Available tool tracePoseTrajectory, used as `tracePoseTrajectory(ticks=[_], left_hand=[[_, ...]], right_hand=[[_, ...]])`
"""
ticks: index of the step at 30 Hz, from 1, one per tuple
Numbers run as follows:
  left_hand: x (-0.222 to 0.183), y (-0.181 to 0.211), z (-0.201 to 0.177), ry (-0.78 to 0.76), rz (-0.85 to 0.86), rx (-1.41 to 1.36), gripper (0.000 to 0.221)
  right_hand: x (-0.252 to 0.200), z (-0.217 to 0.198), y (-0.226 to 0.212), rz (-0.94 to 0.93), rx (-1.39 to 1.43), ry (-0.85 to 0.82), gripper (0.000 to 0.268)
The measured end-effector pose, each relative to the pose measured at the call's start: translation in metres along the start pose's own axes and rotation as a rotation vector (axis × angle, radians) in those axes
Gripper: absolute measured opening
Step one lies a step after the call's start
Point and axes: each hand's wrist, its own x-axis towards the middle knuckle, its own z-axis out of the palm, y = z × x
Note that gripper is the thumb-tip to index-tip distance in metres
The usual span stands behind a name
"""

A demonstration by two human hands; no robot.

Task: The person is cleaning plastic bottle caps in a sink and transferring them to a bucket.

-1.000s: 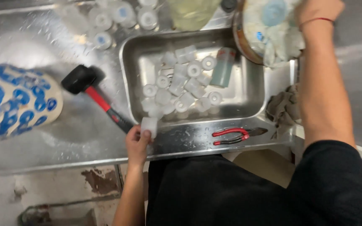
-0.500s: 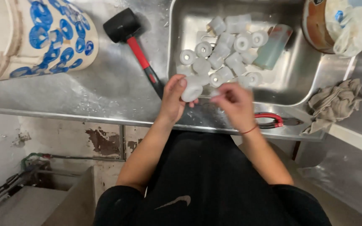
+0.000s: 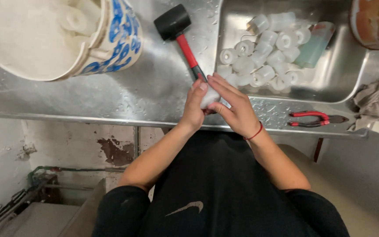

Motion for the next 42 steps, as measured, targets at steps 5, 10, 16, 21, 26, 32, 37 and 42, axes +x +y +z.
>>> tracePoseTrajectory(ticks=[5, 10, 16, 21, 26, 32, 37, 42], left_hand=[[-0.013, 0.034, -0.028, -0.212, 0.328, 0.078, 0.039], [-0.041, 0.088, -0.054, -0.179, 0.574, 0.350, 0.040], [-0.086, 0.236, -0.045, 0.263, 1.574, 0.757, 0.075], [-0.092, 0.279, -0.028, 0.671, 1.865, 0.807, 0.099], [-0.013, 0.178, -0.005, -0.022, 1.711, 1.025, 0.047], [0.118, 0.024, 0.093, -0.404, 0.797, 1.395, 0.029], [0.220, -0.039, 0.152, -0.220, 0.520, 1.567, 0.067], [0.285, -0.075, 0.150, -0.094, 0.645, 1.727, 0.058]], right_hand=[[0.010, 0.050, -0.007, -0.081, -0.091, 0.074, 0.028], [0.020, 0.068, -0.008, -0.236, 0.039, 0.053, 0.031], [0.013, 0.042, 0.006, -0.109, 0.001, 0.096, 0.039], [-0.033, 0.007, 0.040, 0.184, -0.187, 0.157, 0.014], [-0.086, -0.030, 0.066, 0.368, -0.080, 0.335, 0.013], [-0.129, -0.086, 0.081, 0.380, -0.096, 0.412, 0.014], [-0.150, -0.149, 0.097, 0.389, -0.144, 0.479, 0.013], [-0.134, -0.240, 0.125, 0.367, -0.258, 0.520, 0.013]])
